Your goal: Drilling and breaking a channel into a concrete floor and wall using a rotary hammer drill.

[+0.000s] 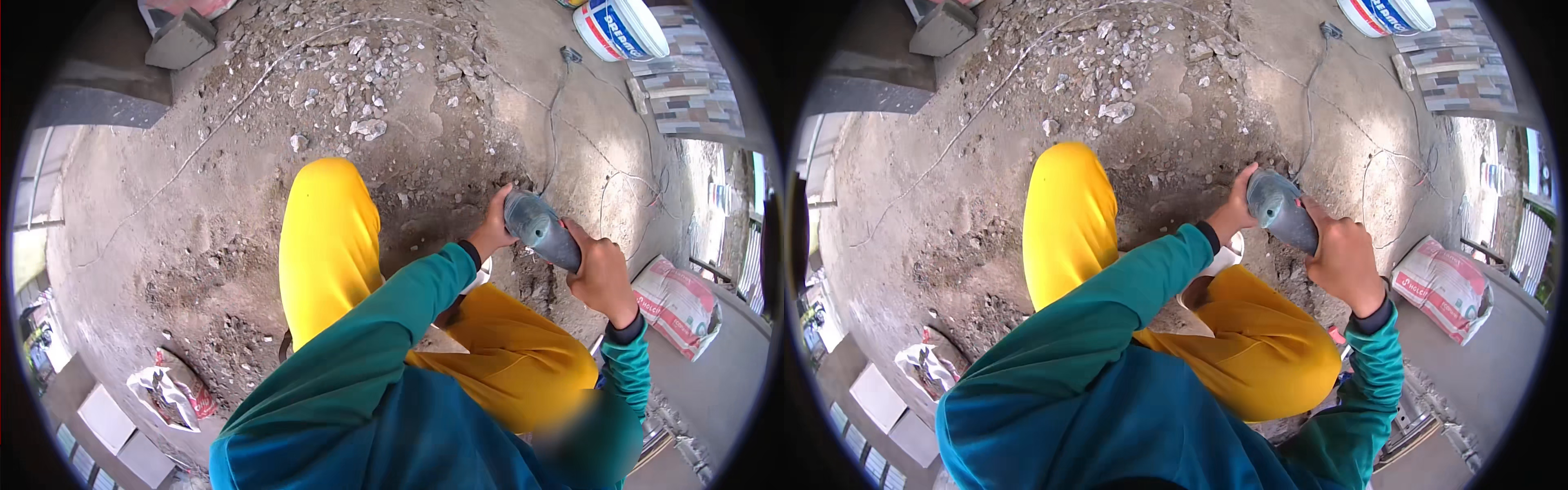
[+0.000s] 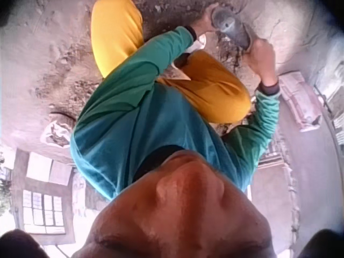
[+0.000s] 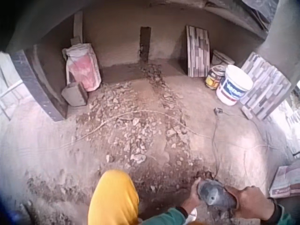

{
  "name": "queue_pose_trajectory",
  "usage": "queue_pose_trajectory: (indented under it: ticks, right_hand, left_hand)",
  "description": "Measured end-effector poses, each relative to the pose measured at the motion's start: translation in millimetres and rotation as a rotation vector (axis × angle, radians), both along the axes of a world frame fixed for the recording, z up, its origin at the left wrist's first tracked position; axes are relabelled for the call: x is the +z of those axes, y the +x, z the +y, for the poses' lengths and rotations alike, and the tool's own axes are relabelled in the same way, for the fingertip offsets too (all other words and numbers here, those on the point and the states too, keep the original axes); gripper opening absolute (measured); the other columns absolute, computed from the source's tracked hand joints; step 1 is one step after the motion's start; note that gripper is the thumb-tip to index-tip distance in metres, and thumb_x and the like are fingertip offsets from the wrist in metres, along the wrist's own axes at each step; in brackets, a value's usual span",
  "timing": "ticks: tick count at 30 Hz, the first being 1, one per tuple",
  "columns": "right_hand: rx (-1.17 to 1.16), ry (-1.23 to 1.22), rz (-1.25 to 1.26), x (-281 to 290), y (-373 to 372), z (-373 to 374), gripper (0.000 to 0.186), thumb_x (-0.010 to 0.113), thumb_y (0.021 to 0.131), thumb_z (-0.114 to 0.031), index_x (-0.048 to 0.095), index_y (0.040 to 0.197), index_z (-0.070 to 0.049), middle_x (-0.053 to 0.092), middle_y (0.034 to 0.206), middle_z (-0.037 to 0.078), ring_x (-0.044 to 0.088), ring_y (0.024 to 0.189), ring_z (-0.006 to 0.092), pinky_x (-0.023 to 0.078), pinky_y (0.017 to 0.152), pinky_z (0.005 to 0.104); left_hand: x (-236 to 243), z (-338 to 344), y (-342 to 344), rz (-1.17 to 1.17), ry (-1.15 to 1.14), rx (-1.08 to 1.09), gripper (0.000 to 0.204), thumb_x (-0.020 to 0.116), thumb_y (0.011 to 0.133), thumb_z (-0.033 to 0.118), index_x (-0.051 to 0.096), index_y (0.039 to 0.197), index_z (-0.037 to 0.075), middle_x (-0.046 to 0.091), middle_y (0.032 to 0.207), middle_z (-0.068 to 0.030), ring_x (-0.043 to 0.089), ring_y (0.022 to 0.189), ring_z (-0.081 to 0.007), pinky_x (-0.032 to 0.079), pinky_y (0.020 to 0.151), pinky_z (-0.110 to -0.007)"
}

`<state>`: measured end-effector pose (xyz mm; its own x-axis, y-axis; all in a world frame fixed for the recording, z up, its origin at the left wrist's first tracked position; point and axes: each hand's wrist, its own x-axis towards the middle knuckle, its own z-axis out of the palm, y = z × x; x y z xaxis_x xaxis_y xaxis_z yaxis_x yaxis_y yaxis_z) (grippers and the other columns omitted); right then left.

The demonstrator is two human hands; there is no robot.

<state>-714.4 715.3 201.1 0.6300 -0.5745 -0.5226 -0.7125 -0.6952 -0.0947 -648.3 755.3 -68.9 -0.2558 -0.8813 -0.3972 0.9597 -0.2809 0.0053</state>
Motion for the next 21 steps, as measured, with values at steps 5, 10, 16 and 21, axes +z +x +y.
queue_pose_trajectory:
  ticks: [5,10,16,21]
  right_hand:
    - [-0.013,0.099,-0.192,79,18,-21,0.065,0.059,0.060,0.005,0.055,0.125,0.000,0.065,0.085,0.025,0.066,0.079,0.0385,0.051,0.077,0.0365]
    - [-0.138,-0.056,-0.254,141,-6,-79,0.073,0.061,0.060,0.011,0.047,0.132,0.004,0.059,0.114,0.017,0.058,0.105,0.0237,0.042,0.096,0.0329]
    - [0.122,0.278,-0.242,30,112,-151,0.066,0.066,0.062,0.003,0.052,0.127,0.002,0.061,0.106,0.012,0.055,0.099,0.0204,0.042,0.091,0.0297]
    - [0.123,0.221,-0.248,-45,105,-290,0.073,0.068,0.061,-0.005,0.050,0.131,0.001,0.058,0.119,0.014,0.053,0.112,0.0271,0.039,0.100,0.0338]
  left_hand:
    - [61,6,12,0.363,0.049,0.154,0.059,0.054,0.085,0.063,0.057,0.117,0.014,0.060,0.117,-0.0052,0.058,0.108,-0.0227,0.046,0.095,-0.042]
    - [129,-19,54,0.136,0.023,0.201,0.066,0.055,0.080,0.071,0.055,0.112,0.013,0.060,0.106,-0.0048,0.057,0.090,-0.0217,0.048,0.087,-0.042]
    - [52,-27,121,-0.076,0.292,0.393,0.082,0.055,0.077,0.074,0.052,0.121,0.005,0.058,0.106,-0.0096,0.059,0.091,-0.0217,0.050,0.088,-0.044]
    - [24,-14,134,-1.341,0.314,-0.011,0.088,0.082,0.057,0.059,0.051,0.115,0.000,0.056,0.112,-0.0143,0.060,0.092,-0.0282,0.050,0.076,-0.041]
